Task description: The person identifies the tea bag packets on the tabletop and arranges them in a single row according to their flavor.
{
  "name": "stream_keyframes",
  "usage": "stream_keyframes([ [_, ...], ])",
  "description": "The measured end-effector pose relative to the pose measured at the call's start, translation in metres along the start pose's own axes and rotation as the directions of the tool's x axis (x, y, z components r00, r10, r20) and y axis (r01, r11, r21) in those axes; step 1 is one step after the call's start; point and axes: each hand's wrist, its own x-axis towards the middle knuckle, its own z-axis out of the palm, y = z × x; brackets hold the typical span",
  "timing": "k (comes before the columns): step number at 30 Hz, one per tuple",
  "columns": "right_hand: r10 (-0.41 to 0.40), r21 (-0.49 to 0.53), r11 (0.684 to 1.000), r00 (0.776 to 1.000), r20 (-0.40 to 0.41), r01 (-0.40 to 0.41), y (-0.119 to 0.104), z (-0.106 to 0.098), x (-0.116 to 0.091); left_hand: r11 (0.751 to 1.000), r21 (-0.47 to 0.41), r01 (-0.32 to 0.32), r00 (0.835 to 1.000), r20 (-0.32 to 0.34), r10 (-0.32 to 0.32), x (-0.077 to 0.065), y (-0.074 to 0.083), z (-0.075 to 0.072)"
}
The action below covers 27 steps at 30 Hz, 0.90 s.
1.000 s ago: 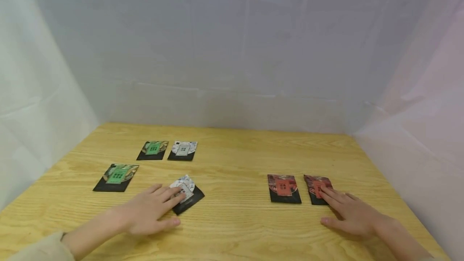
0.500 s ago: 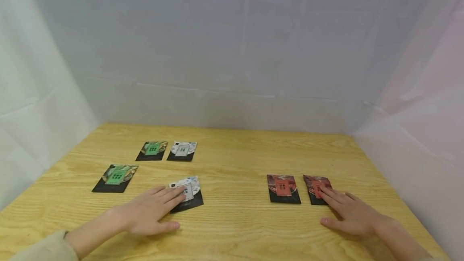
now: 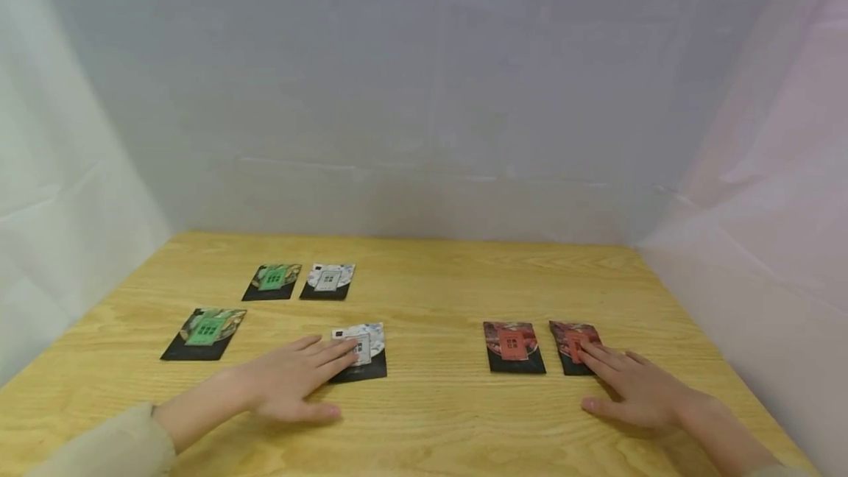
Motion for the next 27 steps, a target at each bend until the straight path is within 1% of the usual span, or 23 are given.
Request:
stream_keyframes([
  [4, 0.002, 0.0, 1.0, 1.0, 0.008, -0.002, 0.001, -0.001, 0.0, 0.999, 0.024, -0.026, 1.0, -0.002, 0.026, 0.01, 0.002, -0.004],
  [12, -0.008, -0.004, 1.0, 1.0, 0.006, 0.008, 0.002, 0.0, 0.0, 0.988, 0.139, -0.07, 0.998, 0.011, 0.069, 0.036, 0.008, -0.007],
  [22, -0.003, 0.001, 1.0, 1.0, 0.009, 0.003, 0.003, 0.0, -0.001, 0.979, 0.142, -0.143, 0.99, 0.018, 0.142, 0.064, 0.018, -0.012],
  [27, -0.005, -0.002, 1.0, 1.0, 0.002, 0.005, 0.002, 0.0, 0.0, 0.975, 0.166, -0.15, 0.989, 0.032, 0.147, 0.078, 0.026, -0.016],
])
